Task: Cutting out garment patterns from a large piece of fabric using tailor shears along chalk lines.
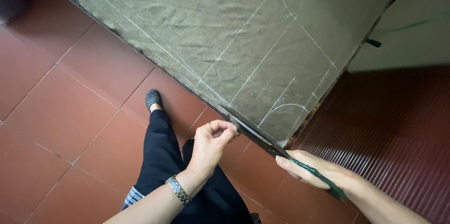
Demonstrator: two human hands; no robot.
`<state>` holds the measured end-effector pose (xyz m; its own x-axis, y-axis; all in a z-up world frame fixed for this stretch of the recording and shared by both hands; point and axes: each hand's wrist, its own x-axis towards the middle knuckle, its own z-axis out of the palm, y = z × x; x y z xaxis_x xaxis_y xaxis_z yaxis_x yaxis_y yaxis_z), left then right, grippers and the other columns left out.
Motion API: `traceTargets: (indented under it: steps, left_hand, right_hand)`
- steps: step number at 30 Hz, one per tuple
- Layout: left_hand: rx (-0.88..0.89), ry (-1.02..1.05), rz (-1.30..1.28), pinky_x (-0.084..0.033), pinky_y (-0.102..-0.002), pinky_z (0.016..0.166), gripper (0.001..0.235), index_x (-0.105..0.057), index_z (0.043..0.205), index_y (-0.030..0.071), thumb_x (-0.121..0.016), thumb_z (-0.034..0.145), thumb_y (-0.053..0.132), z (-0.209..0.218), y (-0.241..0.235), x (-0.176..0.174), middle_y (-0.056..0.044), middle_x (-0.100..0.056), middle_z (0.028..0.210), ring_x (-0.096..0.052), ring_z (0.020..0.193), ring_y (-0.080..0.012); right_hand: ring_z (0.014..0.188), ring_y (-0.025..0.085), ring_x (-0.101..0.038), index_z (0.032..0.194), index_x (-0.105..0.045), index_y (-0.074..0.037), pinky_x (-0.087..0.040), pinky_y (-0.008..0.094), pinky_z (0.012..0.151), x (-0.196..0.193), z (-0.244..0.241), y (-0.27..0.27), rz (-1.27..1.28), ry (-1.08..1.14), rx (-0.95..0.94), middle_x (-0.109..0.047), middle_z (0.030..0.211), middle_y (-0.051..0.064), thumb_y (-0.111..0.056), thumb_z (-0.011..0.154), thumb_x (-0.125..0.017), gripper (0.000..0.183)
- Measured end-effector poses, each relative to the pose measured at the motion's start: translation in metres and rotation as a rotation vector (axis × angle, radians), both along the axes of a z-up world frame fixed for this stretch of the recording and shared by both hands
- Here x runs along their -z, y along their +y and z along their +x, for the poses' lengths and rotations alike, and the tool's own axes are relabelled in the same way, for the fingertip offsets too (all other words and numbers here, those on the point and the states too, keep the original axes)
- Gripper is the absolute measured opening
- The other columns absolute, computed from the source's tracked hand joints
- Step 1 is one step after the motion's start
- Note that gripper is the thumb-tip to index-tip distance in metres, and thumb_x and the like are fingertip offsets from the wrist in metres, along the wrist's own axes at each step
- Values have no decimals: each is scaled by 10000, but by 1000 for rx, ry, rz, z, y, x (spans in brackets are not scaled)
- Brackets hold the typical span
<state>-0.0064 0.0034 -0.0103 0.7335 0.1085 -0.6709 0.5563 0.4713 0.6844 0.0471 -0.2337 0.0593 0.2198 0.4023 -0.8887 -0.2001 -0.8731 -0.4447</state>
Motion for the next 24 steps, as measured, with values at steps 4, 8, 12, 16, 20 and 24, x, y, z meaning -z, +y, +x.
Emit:
traceTargets:
  steps: [4, 8, 12, 16, 20, 24]
  left_hand:
    - [18, -18, 6, -557, -235, 721, 85, -716, 750, 36, -657, 811, 41, 1, 2, -2, -54, -719, 727, -649, 691, -98]
    - [11, -31, 1, -583, -248, 737, 104, -712, 765, 30, -613, 795, 30, 0, 6, 2, -73, -725, 723, -676, 699, -123]
    - [-56, 1, -16, -637, -325, 688, 346, -669, 701, 33, -628, 848, 344, 13, 23, 4, -80, -681, 751, -703, 719, -173]
    - [-102, 93, 31, -591, -280, 523, 482, -577, 596, 20, -589, 883, 406, 41, 47, -12, -142, -643, 632, -654, 533, -205]
    - [-61, 125, 70, -602, -288, 587, 477, -569, 606, 23, -571, 905, 395, 43, 53, -11, -163, -662, 606, -696, 579, -221]
    - [-60, 86, 61, -600, -284, 576, 441, -562, 632, 37, -534, 947, 346, 40, 54, -9, -128, -673, 671, -676, 602, -179]
  right_hand:
    - [608, 105, -308, 717, -363, -162, -318, 282, 570, 2, -2, -1, 21, -73, -38, -362, 684, -42, -527, 964, -388, 441]
    - [625, 103, -270, 712, -339, -167, -275, 283, 572, 11, -5, -7, -33, -143, -67, -302, 707, -50, -539, 978, -425, 465]
    - [615, 93, -256, 715, -319, -174, -268, 287, 561, 2, -3, -6, -30, -115, -57, -305, 694, -57, -524, 990, -439, 461]
    - [606, 94, -368, 721, -399, -164, -371, 257, 596, -10, 1, 0, -58, -24, -56, -416, 676, -38, -534, 960, -383, 440]
    - [624, 105, -356, 741, -358, -162, -363, 256, 600, -13, 6, 14, -79, -9, -67, -386, 703, -26, -587, 932, -317, 468]
    - [624, 108, -332, 719, -355, -157, -343, 266, 623, -10, 10, 26, -91, -18, -59, -376, 688, -34, -554, 961, -342, 465]
